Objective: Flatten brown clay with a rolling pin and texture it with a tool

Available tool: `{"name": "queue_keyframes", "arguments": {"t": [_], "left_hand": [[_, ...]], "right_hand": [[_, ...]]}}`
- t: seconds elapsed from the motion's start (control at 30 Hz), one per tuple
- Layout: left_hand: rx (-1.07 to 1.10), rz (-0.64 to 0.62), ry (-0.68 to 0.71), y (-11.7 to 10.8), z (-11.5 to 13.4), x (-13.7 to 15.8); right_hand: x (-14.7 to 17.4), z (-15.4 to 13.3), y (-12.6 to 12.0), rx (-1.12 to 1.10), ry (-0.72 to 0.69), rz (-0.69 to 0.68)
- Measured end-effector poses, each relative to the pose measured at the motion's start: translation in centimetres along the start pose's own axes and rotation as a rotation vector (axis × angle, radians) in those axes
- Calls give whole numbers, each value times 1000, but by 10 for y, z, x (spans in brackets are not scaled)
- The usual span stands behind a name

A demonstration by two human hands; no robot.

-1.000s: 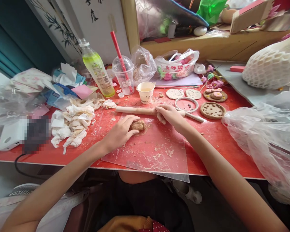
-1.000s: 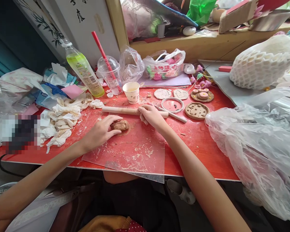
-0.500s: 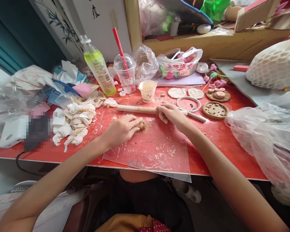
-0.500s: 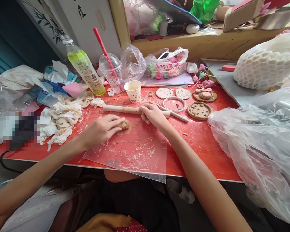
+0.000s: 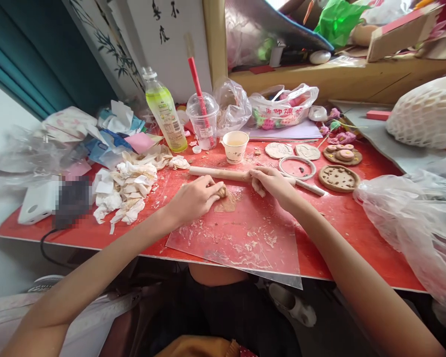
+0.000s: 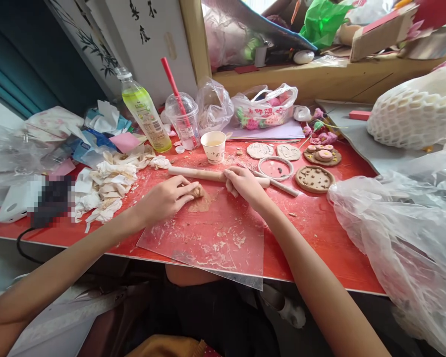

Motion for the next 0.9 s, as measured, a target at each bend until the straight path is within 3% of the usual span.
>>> {"name": "queue_keyframes", "arguments": {"t": [0.2,0.43,0.63,0.9], "left_hand": [[4,-119,93,9,9,6],[-54,106,117,-26,6,1],[-440,173,122,-19,12,-21],[-347,191,103,-4,14,-32]], "right_hand": [[-1,2,1,5,-18,-7],[0,-3,0,5,-25,1],[1,-3,0,6,-21,-6],[0,-2,2,9,-42,-26]]}}
Point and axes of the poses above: each hand's wrist, its own x-axis away from the middle knuckle, its own y-axis out of the palm, z = x × y, the point moved 10 cm from there along -x, towards the middle knuckle, and after that the axes turned 11 degrees about x, right-handed, at the moved point
